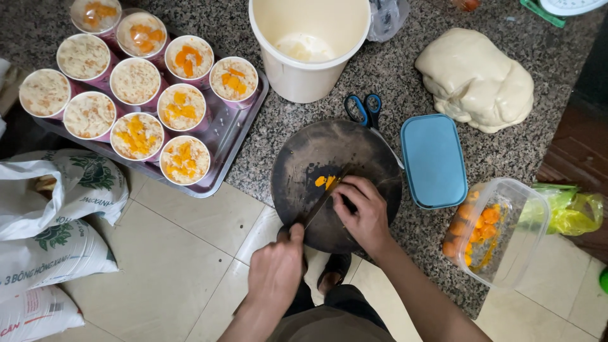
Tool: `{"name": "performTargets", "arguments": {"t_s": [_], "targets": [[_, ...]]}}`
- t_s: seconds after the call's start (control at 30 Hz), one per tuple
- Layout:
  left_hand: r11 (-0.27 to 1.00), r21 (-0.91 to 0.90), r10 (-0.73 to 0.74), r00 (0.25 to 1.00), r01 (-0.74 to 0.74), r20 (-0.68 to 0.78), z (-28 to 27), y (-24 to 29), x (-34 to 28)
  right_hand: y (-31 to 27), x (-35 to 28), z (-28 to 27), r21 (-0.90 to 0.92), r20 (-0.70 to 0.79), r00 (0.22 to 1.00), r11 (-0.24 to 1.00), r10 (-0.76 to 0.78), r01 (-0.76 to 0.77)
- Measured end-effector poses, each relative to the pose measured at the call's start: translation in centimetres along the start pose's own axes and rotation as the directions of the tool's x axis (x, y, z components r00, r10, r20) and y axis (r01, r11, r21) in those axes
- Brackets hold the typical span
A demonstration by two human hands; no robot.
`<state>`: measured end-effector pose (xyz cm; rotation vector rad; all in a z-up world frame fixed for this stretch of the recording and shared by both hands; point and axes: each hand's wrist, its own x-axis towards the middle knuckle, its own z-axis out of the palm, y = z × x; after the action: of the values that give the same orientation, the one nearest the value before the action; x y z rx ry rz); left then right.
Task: Chopping salted egg yolks and placing them into pastry cups filled with batter.
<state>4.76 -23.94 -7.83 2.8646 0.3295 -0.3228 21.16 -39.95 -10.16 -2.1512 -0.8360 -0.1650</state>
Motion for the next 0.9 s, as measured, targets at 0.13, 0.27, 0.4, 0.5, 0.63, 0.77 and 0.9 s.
{"name": "performTargets", "arguments": {"t_s": [0.13,0.27,0.4,0.5,0.63,0.77,0.9], "targets": [[1.000,-0.022,-0.013,0.998,0.012,-0.064,-0.1,0.5,0.3,-0.3,0.0,-0.3,0.001,0.000,1.000,1.000,0.006,-0.006],[0.998,-0.021,-0.059,0.998,0.059,0.023,-1.1,-1.0,-1.2,-0.7,0.2,-0.2,0.052,-0.017,1.000,0.998,0.021,-0.020],[0.999,0.005,-0.050,0.995,0.050,0.083,-1.7,-1.0,-2.1,-0.8,0.1,-0.5,0.059,0.002,0.999,0.997,0.046,-0.046],[1.000,0.011,0.029,0.999,-0.029,0.025,-3.1,0.0,-2.1,1.4,-1.1,0.4,0.003,-0.016,0.999,0.999,0.034,-0.034],[0.998,0.054,0.026,0.999,-0.024,-0.032,-2.9,-0.1,-2.2,1.0,-1.0,0.1,0.020,-0.003,0.999,0.999,0.051,-0.051],[0.998,0.059,0.019,1.000,-0.019,-0.008,-2.5,-0.5,-2.0,0.8,-0.8,0.2,0.030,-0.005,0.999,0.998,0.050,-0.050],[1.000,0.028,0.011,1.000,-0.011,-0.020,-1.3,-0.6,-1.5,0.4,-0.4,0.0,0.036,-0.013,1.000,0.999,0.028,-0.027]]}}
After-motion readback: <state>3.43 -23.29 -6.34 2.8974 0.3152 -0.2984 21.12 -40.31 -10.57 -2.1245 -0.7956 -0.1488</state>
